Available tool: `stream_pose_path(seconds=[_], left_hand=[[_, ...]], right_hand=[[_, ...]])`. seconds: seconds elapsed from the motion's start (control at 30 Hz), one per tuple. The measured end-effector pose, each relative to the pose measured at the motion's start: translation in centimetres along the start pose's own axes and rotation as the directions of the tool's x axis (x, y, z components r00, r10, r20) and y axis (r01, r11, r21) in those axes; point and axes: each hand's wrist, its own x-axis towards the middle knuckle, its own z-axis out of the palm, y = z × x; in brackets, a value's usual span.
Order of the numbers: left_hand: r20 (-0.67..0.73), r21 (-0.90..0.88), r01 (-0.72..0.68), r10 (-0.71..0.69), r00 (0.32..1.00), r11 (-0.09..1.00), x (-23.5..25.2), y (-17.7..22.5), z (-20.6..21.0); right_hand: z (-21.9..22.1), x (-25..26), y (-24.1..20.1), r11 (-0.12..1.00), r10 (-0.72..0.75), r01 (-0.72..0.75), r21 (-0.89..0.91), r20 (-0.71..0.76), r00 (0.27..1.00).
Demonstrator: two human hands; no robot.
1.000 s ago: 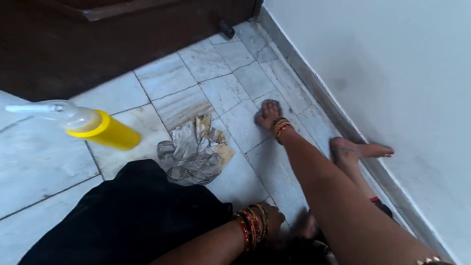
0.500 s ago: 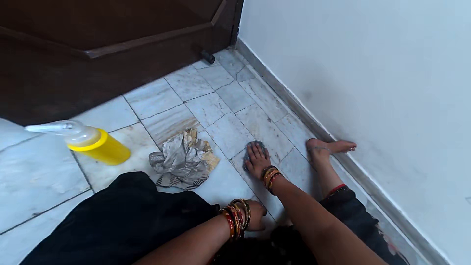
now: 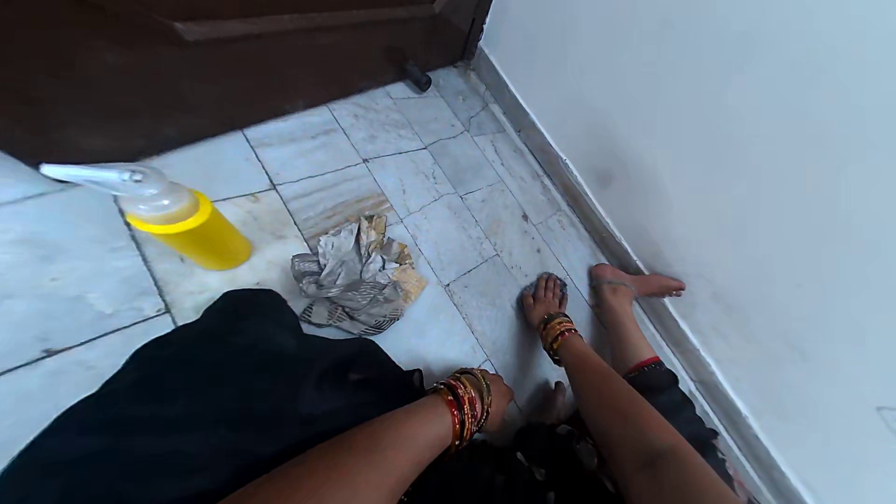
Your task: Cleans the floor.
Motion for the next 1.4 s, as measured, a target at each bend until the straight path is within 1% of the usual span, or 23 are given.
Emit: stream_pose_path(seconds=[0.1, 0.2, 0.23, 0.27, 0.3, 0.33, 0.4, 0.47, 0.53, 0.63, 0.77, 0.83, 0.87, 0.9, 0.93, 0.97, 1.0, 1.03, 1.07, 1.1, 1.2, 1.3, 1.4], left_hand=[[0.001, -0.027, 0.009, -0.009, 1.000, 1.000, 0.0, 0.0, 0.0], [0.001, -0.039, -0.005, 0.005, 1.000, 0.999, 0.1, 0.1, -0.1], [0.005, -0.036, -0.019, 0.020, 1.000, 0.999, 0.2, -0.1, -0.1], [0.010, -0.045, -0.034, 0.034, 0.999, 0.998, 0.3, -0.2, -0.1], [0.018, -0.057, -0.040, 0.041, 0.999, 0.998, 0.3, -0.4, -0.2], [0.023, -0.068, -0.037, 0.039, 0.999, 0.997, 0.3, -0.7, -0.4], [0.034, -0.082, -0.026, 0.029, 0.999, 0.996, 0.2, -0.7, -0.9], [0.052, -0.082, -0.035, 0.039, 0.998, 0.996, 0.4, -0.9, -1.0], [0.054, -0.097, -0.033, 0.038, 0.998, 0.995, 0.6, -1.1, -1.0], [0.055, -0.132, -0.022, 0.030, 0.998, 0.991, 0.9, -1.2, -0.7], [0.048, -0.134, -0.033, 0.040, 0.998, 0.990, 1.0, -1.2, -0.5], [0.044, -0.129, -0.028, 0.034, 0.998, 0.991, 0.9, -1.1, -0.5], [0.034, -0.122, -0.031, 0.035, 0.999, 0.992, 0.9, -1.1, -0.4], [0.027, -0.115, -0.035, 0.038, 0.999, 0.993, 0.9, -1.0, -0.3], [0.019, -0.113, -0.042, 0.045, 0.999, 0.993, 0.8, -1.0, -0.3], [0.015, -0.111, -0.047, 0.049, 0.999, 0.993, 0.7, -0.9, -0.3], [0.012, -0.103, -0.049, 0.051, 0.999, 0.993, 0.6, -0.8, -0.2], [0.010, -0.089, -0.046, 0.047, 0.999, 0.995, 0.6, -0.7, -0.2], [0.011, -0.069, -0.042, 0.043, 0.999, 0.997, 0.5, -0.6, -0.1], [0.013, -0.048, -0.038, 0.038, 0.999, 0.998, 0.4, -0.5, 0.0], [0.010, 0.008, -0.025, 0.025, 1.000, 1.000, 0.2, 0.0, 0.1], [0.007, 0.048, -0.018, 0.017, 1.000, 0.999, 0.1, 0.4, 0.3], [0.005, 0.069, -0.016, 0.015, 1.000, 0.997, 0.3, 0.5, 0.4]], right_hand=[[-1.0, 2.8, -4.7, 0.993, -0.120, 0.120, 0.002, -0.048, 0.992], [-2.9, 5.2, -10.7, 0.973, -0.228, 0.230, 0.025, -0.075, 0.971], [-4.2, 5.3, -13.2, 0.971, -0.239, 0.240, 0.010, -0.033, 0.970], [-6.2, 4.8, -15.8, 0.970, -0.241, 0.243, -0.017, 0.061, 0.969], [-7.3, 4.8, -18.0, 0.960, -0.274, 0.278, -0.028, 0.095, 0.957], [-7.3, 5.3, -19.6, 0.941, -0.336, 0.338, -0.021, 0.069, 0.939], [-5.7, 7.8, -21.3, 0.888, -0.459, 0.459, -0.018, -0.031, 0.888], [-4.9, 9.6, -22.0, 0.855, -0.519, 0.518, -0.029, -0.063, 0.852], [-5.0, 10.9, -21.2, 0.853, -0.521, 0.522, -0.011, -0.087, 0.849], [-5.8, 12.9, -17.6, 0.898, -0.433, 0.440, 0.033, -0.122, 0.893], [-6.6, 14.1, -9.5, 0.969, -0.234, 0.241, 0.055, -0.108, 0.966], [-5.7, 12.8, -5.2, 0.981, -0.158, 0.174, 0.086, -0.163, 0.974], [-5.5, 10.9, -3.6, 0.982, -0.118, 0.144, 0.119, -0.203, 0.972], [-6.7, 7.9, -3.0, 0.987, -0.064, 0.086, 0.132, -0.165, 0.984], [-10.1, 4.3, -3.4, 0.998, 0.043, -0.047, 0.048, 0.092, 0.995], [-11.6, 1.8, -3.5, 0.993, 0.114, -0.116, -0.006, 0.221, 0.968], [-10.9, 0.4, -2.8, 0.992, 0.127, -0.130, -0.002, 0.220, 0.967], [-8.2, 0.0, -1.2, 0.994, 0.098, -0.104, 0.039, 0.136, 0.986], [-3.7, 0.8, 1.0, 0.992, 0.031, -0.018, 0.127, -0.095, 0.995], [-1.4, 1.3, 2.2, 0.994, 0.012, -0.001, 0.108, -0.104, 0.995], [0.4, -0.6, 2.2, 1.000, -0.021, 0.021, 0.008, 0.020, 1.000], [1.2, -3.6, 0.2, 0.992, -0.122, 0.122, -0.011, 0.026, 0.992], [1.3, -5.2, -3.0, 0.971, -0.235, 0.236, -0.029, 0.026, 0.972]])
